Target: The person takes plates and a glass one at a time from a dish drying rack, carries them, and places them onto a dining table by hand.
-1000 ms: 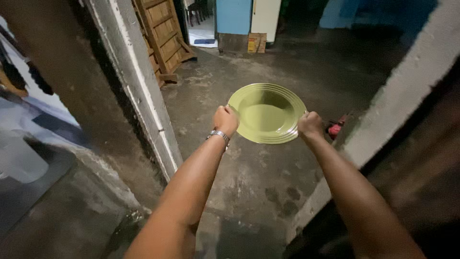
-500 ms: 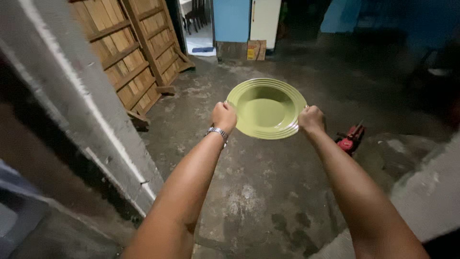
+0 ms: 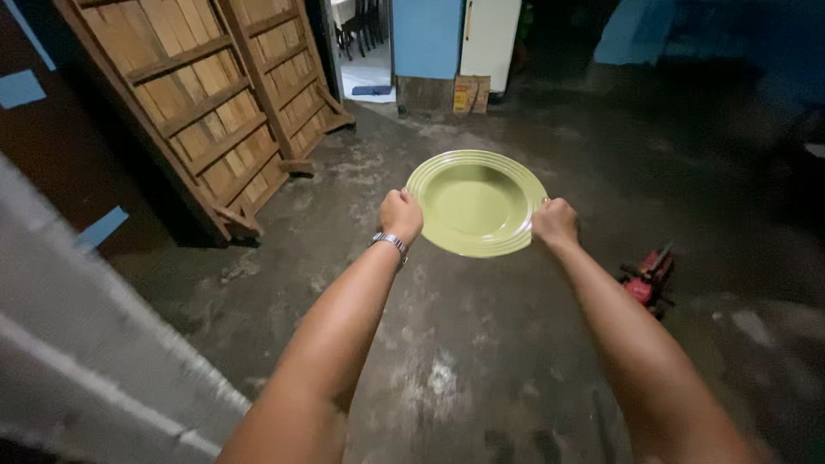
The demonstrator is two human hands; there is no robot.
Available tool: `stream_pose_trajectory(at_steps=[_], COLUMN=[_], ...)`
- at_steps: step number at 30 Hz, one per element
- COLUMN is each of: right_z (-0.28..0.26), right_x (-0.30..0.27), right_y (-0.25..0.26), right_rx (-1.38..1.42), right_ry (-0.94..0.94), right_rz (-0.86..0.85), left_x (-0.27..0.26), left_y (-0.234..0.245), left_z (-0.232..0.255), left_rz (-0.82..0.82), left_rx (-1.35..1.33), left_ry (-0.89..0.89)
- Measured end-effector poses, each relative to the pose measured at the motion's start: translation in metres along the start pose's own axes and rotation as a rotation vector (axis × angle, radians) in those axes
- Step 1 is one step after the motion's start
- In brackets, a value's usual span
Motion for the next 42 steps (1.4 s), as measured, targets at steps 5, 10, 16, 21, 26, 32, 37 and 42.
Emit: stream_pose_trajectory(at_steps=[5,10,16,21,26,32,37,42], right_z=[0.002,0.011,0.029,0.030,0.013,-0.010,-0.017,-0.018], right_x=[0.081,0.128,0.191,0.246,0.293,0.327,0.377,0.448], right_y=[-0.022,-0.054,-0.098,-0.143,-0.181,-0.235,-0.258,-0.279], right_rx=[-0.057,-0.047,-0.042,-0.051,-0.059,-0.045,-0.050,-0.079], right_ry=[0.164,0.178,0.233,0.189,0.242,0.072,0.045,0.027], right_rz=[0.064,0.057,0.049,0.040,0.027,-0.071,-0.051,-0.077], left_x=[0.048,0.088,0.144,0.215,0.289,0.359,0.410,0.466], left_y=[-0.031,-0.071,-0.118,-0.176,-0.235,-0.253,-0.290,-0.342], left_z=[0.021,0.013,0.002,-0.012,-0.028,-0.032,-0.022,-0.012], left_rz=[0.094,0.105,0.136,0.155,0.239,0.244,0.221,0.238], left_rx=[-0.046,-0.072,-0.084,-0.065,-0.040,-0.061,-0.050,-0.034], left_ry=[-0.028,-0.006,-0.018,-0.039,-0.138,-0.098,-0.084,-0.127])
Point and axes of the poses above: each hand's wrist, its own x-axis towards the middle knuckle, its own y-axis out of the back of the hand, z = x × y, the point moved 4 cm from there along x, towards the middle knuckle, and after that the axes turned 11 degrees about x, right-handed, at the moved point
